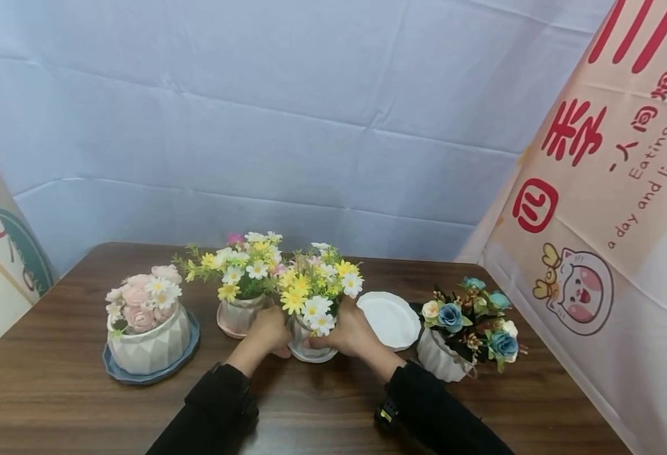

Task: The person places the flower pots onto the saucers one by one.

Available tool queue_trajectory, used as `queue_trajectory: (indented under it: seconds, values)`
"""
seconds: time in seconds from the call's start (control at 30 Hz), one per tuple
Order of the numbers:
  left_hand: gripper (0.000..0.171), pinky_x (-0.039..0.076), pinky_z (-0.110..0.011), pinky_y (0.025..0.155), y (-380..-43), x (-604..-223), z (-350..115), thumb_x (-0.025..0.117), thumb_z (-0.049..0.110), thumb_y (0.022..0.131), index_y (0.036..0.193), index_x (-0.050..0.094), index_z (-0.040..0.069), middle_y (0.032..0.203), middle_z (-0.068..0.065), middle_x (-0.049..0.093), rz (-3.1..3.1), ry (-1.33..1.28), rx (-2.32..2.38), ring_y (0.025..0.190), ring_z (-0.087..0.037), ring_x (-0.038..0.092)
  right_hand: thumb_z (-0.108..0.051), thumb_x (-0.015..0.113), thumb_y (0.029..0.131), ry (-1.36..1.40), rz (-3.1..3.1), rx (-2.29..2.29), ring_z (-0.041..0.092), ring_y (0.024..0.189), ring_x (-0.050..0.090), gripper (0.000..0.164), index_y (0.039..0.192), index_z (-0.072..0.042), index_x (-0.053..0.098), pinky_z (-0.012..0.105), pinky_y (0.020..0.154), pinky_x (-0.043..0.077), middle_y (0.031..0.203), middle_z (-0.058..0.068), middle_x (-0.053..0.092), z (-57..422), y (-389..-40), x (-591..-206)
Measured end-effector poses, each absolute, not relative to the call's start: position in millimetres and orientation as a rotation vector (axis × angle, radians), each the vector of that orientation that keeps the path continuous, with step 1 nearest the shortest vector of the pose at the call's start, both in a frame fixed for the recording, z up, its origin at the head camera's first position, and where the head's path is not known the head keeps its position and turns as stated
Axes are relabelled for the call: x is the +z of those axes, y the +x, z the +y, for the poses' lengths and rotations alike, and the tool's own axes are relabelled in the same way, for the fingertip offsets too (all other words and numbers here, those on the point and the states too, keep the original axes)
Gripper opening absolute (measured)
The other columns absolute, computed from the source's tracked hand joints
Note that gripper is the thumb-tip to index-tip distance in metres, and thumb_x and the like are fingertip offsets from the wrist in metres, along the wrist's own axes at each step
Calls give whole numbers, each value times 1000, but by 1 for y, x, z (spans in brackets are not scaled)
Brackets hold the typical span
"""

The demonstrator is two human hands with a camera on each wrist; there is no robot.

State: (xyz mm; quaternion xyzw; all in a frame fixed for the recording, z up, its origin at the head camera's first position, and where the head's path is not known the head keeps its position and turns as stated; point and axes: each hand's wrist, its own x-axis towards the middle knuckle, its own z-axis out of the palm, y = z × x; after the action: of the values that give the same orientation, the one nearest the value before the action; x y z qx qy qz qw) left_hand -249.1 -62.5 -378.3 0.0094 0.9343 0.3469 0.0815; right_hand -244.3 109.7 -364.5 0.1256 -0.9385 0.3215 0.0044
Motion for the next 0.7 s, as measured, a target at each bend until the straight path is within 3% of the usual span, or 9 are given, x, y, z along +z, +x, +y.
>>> queue_trajectory:
  seconds: [0.3, 0.53, 0.7]
  values:
    - [34, 52, -29, 60, -249, -379, -63, 64, -3, 74, 104, 56, -15, 110, -32, 55, 2806, 40, 1027, 50, -15, 61, -39, 88, 56, 432, -2934, 1000, 37, 115, 47, 112, 135, 13, 29, 42, 88, 45, 128, 29, 44, 110, -244, -365]
    - [44, 48, -37, 80, -252, -377, -61, 68, 1, 74, 112, 54, -15, 115, -31, 53, 2858, 63, 900, 77, -28, 61, -39, 89, 55, 409, -2992, 983, 39, 115, 46, 115, 134, 16, 27, 42, 89, 44, 127, 33, 42, 109, -247, -361]
    - [42, 47, -39, 84, -254, -378, -60, 71, 3, 71, 107, 57, -13, 112, -29, 55, 2904, 97, 850, 94, -36, 57, -36, 88, 56, 386, -3018, 992, 41, 117, 42, 117, 135, 18, 21, 43, 91, 42, 129, 37, 37, 109, -252, -360]
